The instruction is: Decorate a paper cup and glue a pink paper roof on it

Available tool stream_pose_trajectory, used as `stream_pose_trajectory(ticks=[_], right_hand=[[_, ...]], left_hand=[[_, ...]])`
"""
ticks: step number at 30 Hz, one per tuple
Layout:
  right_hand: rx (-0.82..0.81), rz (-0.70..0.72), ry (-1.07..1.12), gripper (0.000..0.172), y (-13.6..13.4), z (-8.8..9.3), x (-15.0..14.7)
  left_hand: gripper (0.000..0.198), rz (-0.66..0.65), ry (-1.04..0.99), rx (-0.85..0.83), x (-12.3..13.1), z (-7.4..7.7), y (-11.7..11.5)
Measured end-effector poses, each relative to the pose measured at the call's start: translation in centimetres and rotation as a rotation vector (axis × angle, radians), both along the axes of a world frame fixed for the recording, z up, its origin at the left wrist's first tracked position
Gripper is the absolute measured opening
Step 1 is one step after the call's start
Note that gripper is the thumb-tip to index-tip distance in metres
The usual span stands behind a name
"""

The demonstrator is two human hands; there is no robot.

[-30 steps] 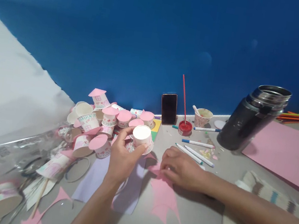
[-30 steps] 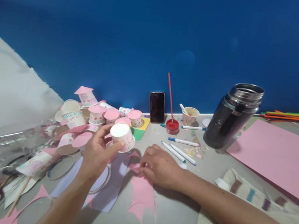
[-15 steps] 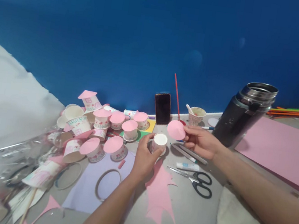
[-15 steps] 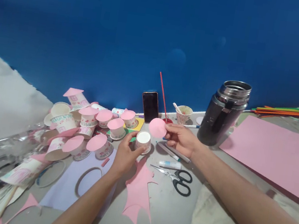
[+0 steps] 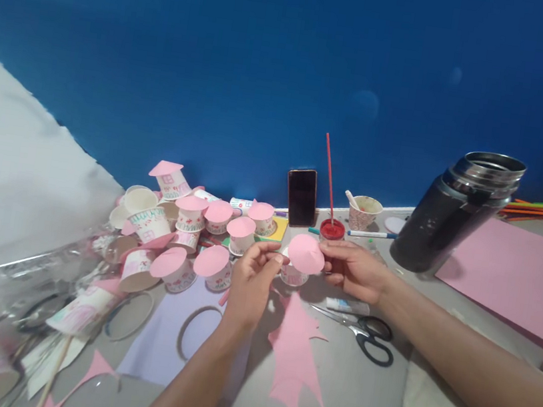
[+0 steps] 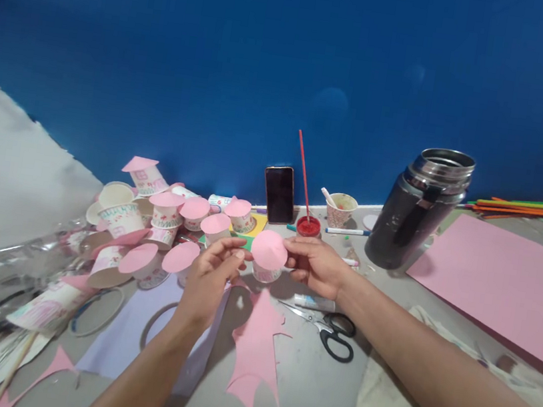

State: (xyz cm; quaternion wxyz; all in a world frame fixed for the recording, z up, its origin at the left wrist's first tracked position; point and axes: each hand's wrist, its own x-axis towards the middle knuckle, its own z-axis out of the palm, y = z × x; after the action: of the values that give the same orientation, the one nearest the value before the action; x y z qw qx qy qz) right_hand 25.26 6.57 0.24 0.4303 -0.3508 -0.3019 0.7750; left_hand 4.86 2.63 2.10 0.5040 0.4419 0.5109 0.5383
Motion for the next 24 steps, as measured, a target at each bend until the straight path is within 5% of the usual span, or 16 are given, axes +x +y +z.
stream_pose_trajectory(ticks=[7,24], right_hand=[[0.055,-0.003,-0.089,0.032,0.4,-0.1,-0.6],[0.366,-0.197,-0.601,0.013,1.1,-1.1,-0.4]], left_hand=[[0.044,-0.041,-0.18,-0.07,0.6,-0.2,0.8],[0.039,0.027,-0.153,-0.188,-0.2,-1.9,2.5]])
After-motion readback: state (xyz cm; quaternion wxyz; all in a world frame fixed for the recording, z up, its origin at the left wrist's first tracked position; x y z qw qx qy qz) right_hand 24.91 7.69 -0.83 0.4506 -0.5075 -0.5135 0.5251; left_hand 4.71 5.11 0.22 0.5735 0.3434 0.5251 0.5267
